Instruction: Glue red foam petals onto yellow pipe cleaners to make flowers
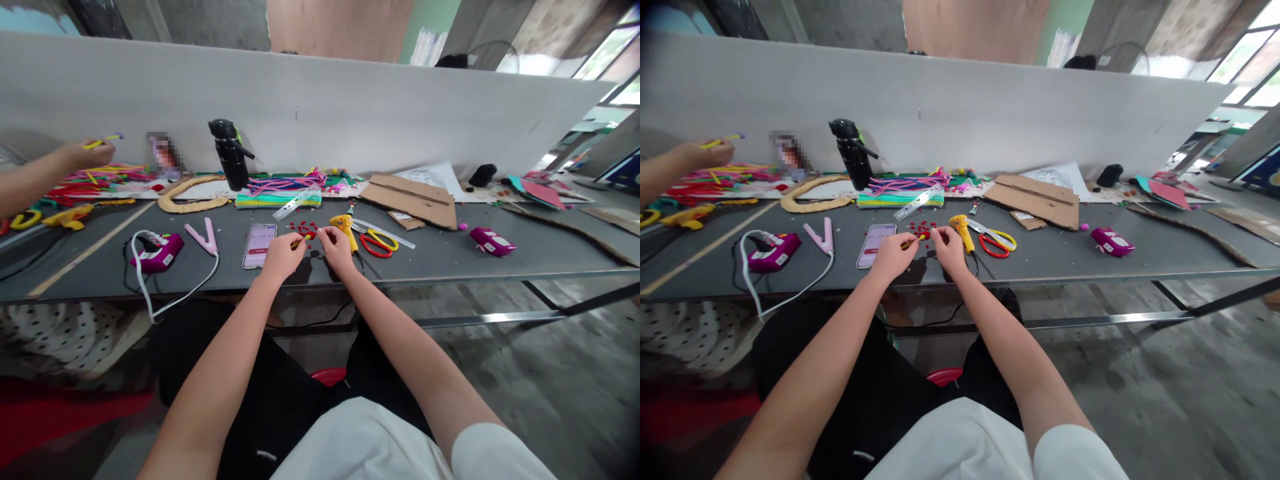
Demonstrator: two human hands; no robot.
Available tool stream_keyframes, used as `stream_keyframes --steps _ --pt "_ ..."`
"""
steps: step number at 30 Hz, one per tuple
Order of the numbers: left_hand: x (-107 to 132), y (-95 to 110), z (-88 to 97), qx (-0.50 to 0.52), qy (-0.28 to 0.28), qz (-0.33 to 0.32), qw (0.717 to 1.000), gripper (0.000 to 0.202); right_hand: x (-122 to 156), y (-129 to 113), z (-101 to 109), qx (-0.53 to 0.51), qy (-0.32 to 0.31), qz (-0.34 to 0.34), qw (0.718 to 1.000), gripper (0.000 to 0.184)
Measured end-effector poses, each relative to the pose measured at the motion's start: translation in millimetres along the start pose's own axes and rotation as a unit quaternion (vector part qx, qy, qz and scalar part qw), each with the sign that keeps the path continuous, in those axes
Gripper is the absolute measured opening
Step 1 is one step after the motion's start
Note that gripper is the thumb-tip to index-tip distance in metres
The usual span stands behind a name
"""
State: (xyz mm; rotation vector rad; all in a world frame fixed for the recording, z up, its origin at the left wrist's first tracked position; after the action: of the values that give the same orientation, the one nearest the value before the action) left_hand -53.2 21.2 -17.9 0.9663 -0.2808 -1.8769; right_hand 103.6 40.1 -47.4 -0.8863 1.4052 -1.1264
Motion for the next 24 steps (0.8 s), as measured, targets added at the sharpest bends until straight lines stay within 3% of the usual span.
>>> stream_keyframes --steps 24 --pt "1.0 4.8 2.1 -0.009 -0.006 0.001 1.0 0.023 -2.7 5.3 -1.4 0.034 -0.014 0.03 0.999 0.035"
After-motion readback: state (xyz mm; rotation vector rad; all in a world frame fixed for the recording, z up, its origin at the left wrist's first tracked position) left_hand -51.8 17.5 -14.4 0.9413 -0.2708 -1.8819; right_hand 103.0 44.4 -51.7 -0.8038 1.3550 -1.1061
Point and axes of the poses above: each hand's wrist, its own x-axis away from the middle knuckle, its own z-axis out of the back of the hand, y = z × x, the point moved 1 cm from there along -x, towards the middle knuckle, and after that the axes turned 6 degrees about -z, right-handed, at the moved point
